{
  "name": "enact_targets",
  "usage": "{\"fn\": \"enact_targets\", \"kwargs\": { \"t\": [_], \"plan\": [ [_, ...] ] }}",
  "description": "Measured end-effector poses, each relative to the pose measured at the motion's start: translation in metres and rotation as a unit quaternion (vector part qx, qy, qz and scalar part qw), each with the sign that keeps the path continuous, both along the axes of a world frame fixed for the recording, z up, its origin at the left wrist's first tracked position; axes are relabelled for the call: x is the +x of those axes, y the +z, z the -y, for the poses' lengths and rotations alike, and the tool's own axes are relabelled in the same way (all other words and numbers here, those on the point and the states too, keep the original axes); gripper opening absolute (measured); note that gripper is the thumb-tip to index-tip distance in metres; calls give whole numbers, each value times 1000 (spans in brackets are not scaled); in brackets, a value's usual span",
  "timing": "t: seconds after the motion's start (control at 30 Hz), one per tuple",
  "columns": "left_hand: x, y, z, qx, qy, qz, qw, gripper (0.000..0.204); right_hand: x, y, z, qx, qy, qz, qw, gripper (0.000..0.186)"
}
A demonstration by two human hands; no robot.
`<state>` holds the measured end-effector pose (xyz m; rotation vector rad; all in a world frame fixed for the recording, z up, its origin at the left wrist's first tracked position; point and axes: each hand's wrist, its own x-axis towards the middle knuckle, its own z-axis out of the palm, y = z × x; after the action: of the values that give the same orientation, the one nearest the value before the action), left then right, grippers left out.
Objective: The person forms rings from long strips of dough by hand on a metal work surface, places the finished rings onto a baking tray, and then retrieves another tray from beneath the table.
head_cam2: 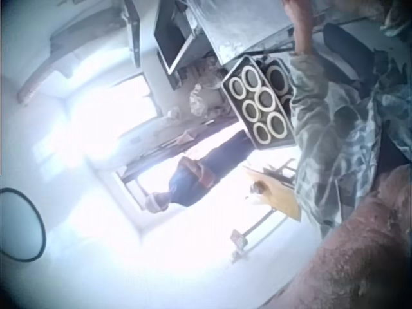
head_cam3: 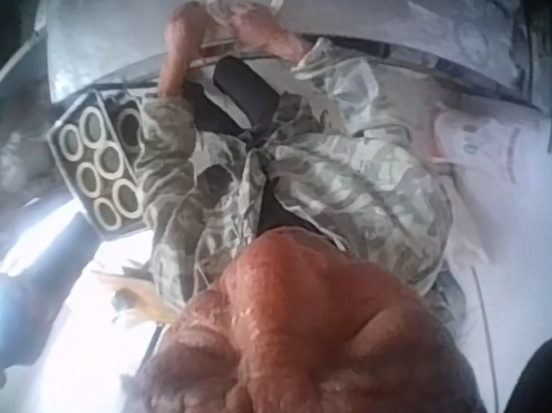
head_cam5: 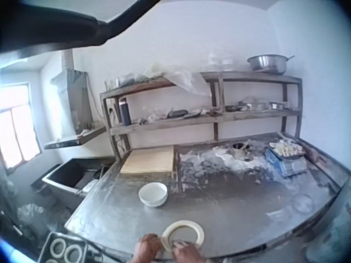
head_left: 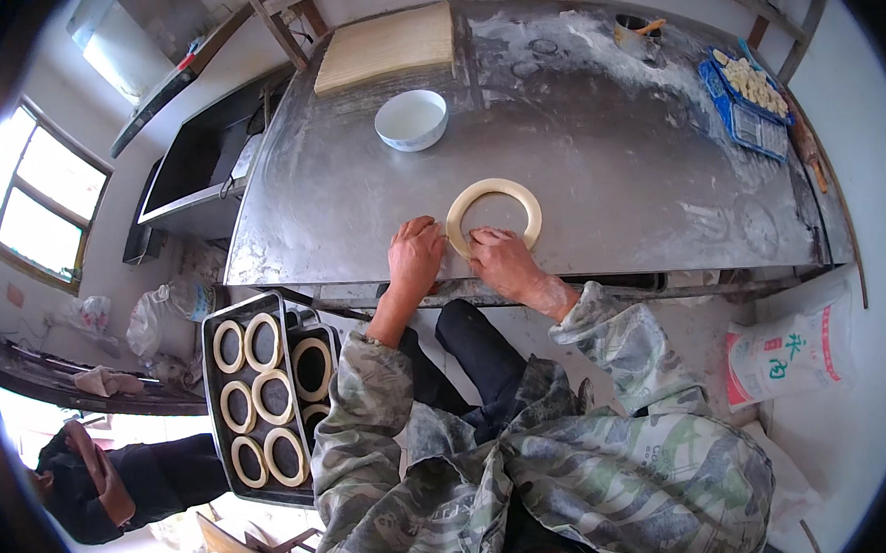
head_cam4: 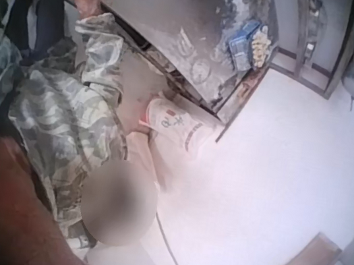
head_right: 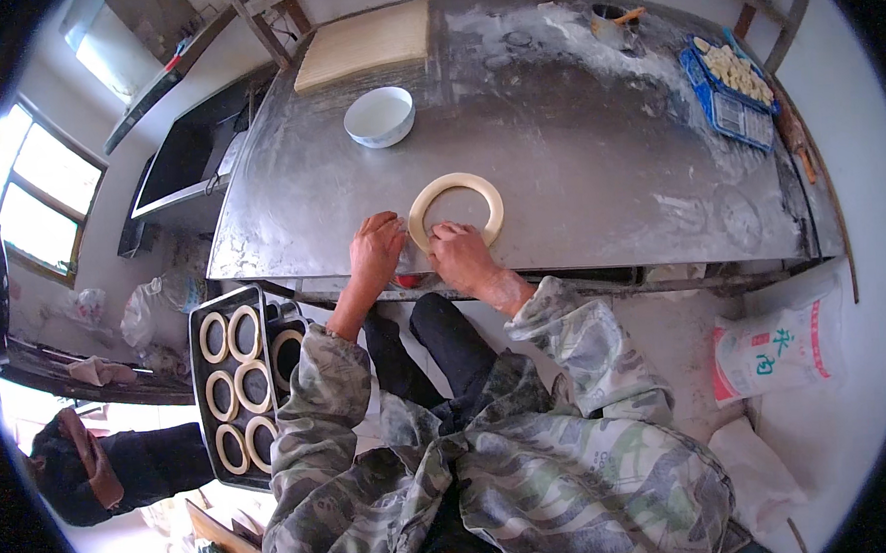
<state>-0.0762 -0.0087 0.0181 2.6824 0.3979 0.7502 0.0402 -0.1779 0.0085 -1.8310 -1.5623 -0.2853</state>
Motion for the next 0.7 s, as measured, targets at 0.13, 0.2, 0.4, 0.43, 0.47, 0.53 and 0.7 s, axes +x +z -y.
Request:
{"fn": "enact_targets", "kwargs": {
  "t": [0.13,0.2,0.4,0.43,0.47,0.53,0.7],
  "plan": [
    [15,2,-3,-61,83,-71,992,23,20,11,-2,-34,-66,-72,995,21],
    [30,4,-2,-72,112,-113,985,26,39,21,2,8,-144,-28,989,18],
    [64,10,15,-17,173,-165,971,28,88,5,12,-70,-263,-12,962,24],
    [67,9,17,-14,181,-170,969,28,90,-1,11,-70,-261,13,963,25],
    [70,8,19,-16,189,-171,967,28,89,-8,10,-70,-258,37,963,25],
    [76,8,22,-23,213,-168,962,31,93,-22,6,-57,-261,40,963,26],
    [67,14,15,-285,219,-73,930,29,94,5,4,31,-123,-505,854,27]
  ]
}}
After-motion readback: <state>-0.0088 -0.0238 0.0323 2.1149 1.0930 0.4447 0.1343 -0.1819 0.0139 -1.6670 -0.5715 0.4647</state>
